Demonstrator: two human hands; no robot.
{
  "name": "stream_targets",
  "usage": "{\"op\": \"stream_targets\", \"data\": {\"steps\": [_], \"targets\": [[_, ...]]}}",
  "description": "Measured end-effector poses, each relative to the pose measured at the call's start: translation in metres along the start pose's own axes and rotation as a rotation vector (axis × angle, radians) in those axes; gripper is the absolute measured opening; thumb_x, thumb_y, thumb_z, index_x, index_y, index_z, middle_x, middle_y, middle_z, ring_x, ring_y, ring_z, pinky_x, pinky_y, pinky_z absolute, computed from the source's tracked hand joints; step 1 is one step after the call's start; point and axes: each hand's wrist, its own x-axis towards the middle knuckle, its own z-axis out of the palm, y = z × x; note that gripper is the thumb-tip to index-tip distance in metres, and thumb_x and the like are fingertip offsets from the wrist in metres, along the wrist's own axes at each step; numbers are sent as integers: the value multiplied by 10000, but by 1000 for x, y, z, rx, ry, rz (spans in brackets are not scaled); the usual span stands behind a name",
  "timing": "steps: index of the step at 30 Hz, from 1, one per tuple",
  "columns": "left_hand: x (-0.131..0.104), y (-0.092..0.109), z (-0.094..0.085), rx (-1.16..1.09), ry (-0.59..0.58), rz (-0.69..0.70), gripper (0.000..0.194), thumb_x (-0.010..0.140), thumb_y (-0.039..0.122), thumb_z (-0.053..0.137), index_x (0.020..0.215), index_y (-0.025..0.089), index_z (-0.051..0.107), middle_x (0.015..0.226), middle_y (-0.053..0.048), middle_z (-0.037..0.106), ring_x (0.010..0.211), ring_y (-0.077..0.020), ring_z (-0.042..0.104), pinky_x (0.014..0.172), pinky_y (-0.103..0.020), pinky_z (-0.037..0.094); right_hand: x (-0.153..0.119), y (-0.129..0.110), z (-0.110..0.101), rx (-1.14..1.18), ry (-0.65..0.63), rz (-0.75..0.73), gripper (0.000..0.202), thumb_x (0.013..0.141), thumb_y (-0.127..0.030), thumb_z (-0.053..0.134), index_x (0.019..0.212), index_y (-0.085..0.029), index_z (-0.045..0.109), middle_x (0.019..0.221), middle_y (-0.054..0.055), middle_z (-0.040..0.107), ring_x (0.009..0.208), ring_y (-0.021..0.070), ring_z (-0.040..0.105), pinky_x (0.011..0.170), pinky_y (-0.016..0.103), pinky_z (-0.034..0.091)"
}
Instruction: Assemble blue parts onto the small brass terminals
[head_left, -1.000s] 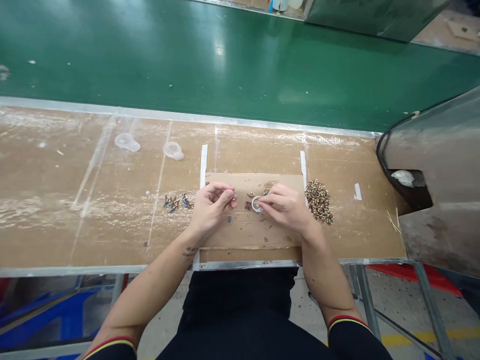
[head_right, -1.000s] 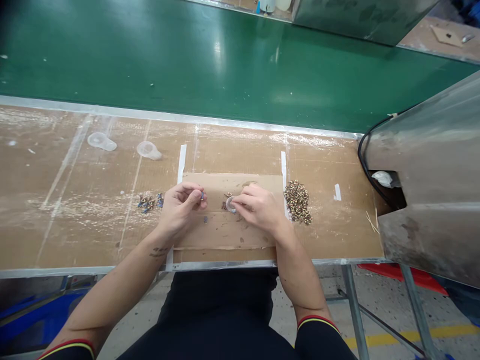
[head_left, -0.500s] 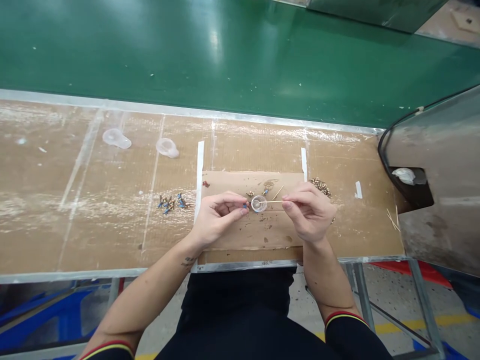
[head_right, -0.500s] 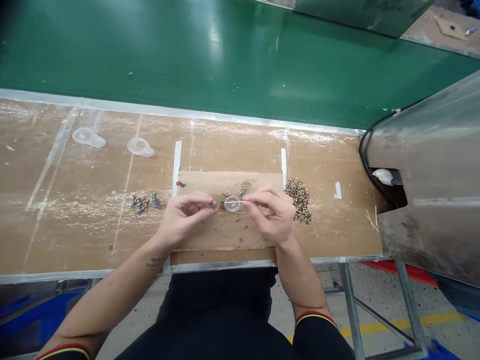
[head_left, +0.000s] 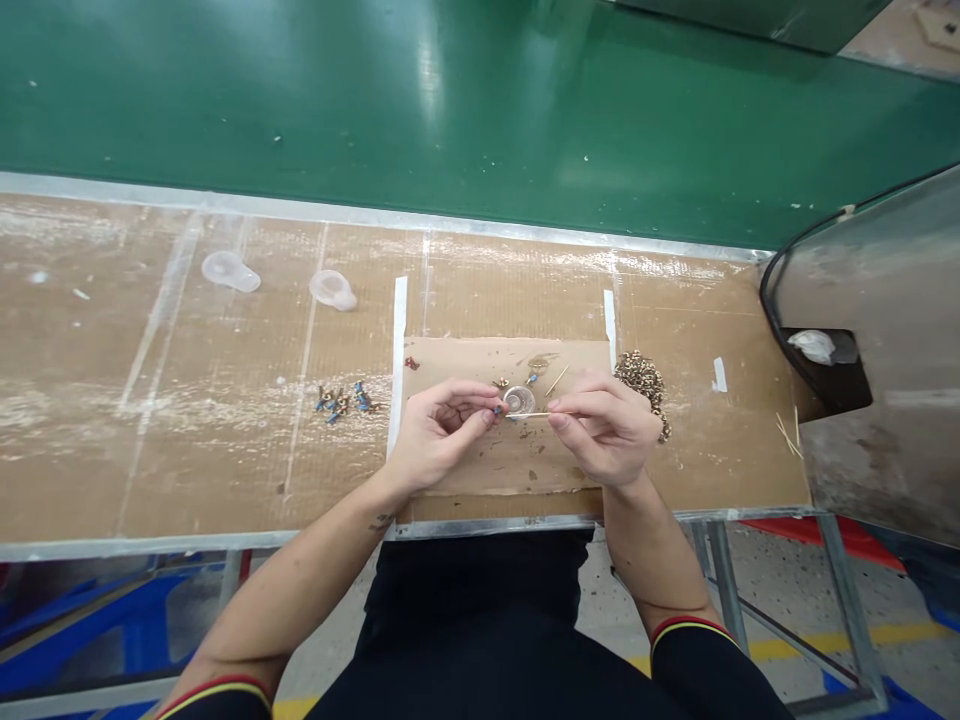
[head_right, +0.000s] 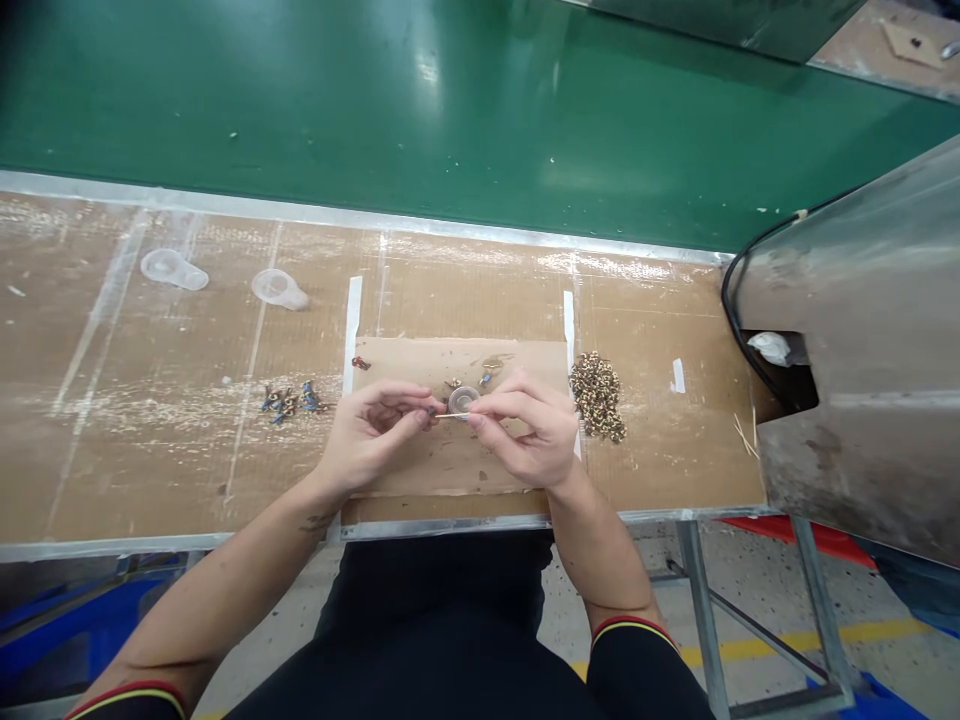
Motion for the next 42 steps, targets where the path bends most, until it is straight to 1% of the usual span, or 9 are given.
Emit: {"op": "stream_targets", "data": {"steps": [4,7,11,16,21,31,36,39,42], "targets": [[-3,-3,2,87,9,60,147,886,266,723,978,152,722,896,-91,801,827,-190,788,756,-273,676,0,-1,0,-22,-2,-4,80,916,-196,678,945,-263,711,733,-17,684,596,125,611,549,289,503],[-5,-7,3,176,25,158,117,904,192,676,1010,155,708,915,-82,800,832,-170,787,777,-248,667,0,-1,-1,-12,-12,19,75,911,-185,684,935,-252,707,730,-17,670,608,124,616,550,283,507],[-6,-12,3,253,24,293,160,911,132,644,1065,159,675,927,-72,797,845,-152,786,793,-226,658,0,-1,-2,-22,-17,36,87,904,-166,679,923,-247,706,728,-18,667,613,122,615,549,276,512],[-6,-13,1,295,7,355,206,910,89,632,1099,168,656,950,-72,792,867,-147,783,811,-227,653,1,-2,-2,-49,-36,27,92,910,-165,665,919,-247,707,735,-10,676,613,126,622,539,280,517],[-6,-14,1,311,3,383,227,905,62,626,1103,171,651,952,-69,787,871,-141,780,812,-221,649,1,-1,-1,-60,-52,3,94,910,-157,664,925,-242,701,736,-10,679,603,122,619,520,271,510],[-7,-16,0,326,3,392,245,897,44,625,1101,178,652,952,-67,783,870,-142,776,811,-222,645,2,0,-1,-29,-81,-6,109,893,-120,684,929,-222,701,739,-8,660,629,120,623,550,258,517],[-7,-15,0,318,8,392,211,908,64,625,1087,170,656,939,-69,786,866,-146,778,805,-235,651,1,0,1,-28,-75,-9,116,890,-117,686,931,-223,707,744,-9,672,635,120,630,566,262,518],[-7,-11,1,301,11,366,159,920,94,627,1057,165,663,921,-66,789,858,-149,779,791,-240,657,2,-1,-4,-23,-48,8,106,893,-139,688,931,-234,714,746,-10,683,618,120,624,553,263,509],[-7,-6,1,255,24,308,96,930,117,632,1000,162,681,898,-62,790,788,-133,773,734,-218,656,5,1,-15,-68,-10,45,93,902,-174,682,902,-255,728,728,-15,689,587,123,611,509,260,484]]}}
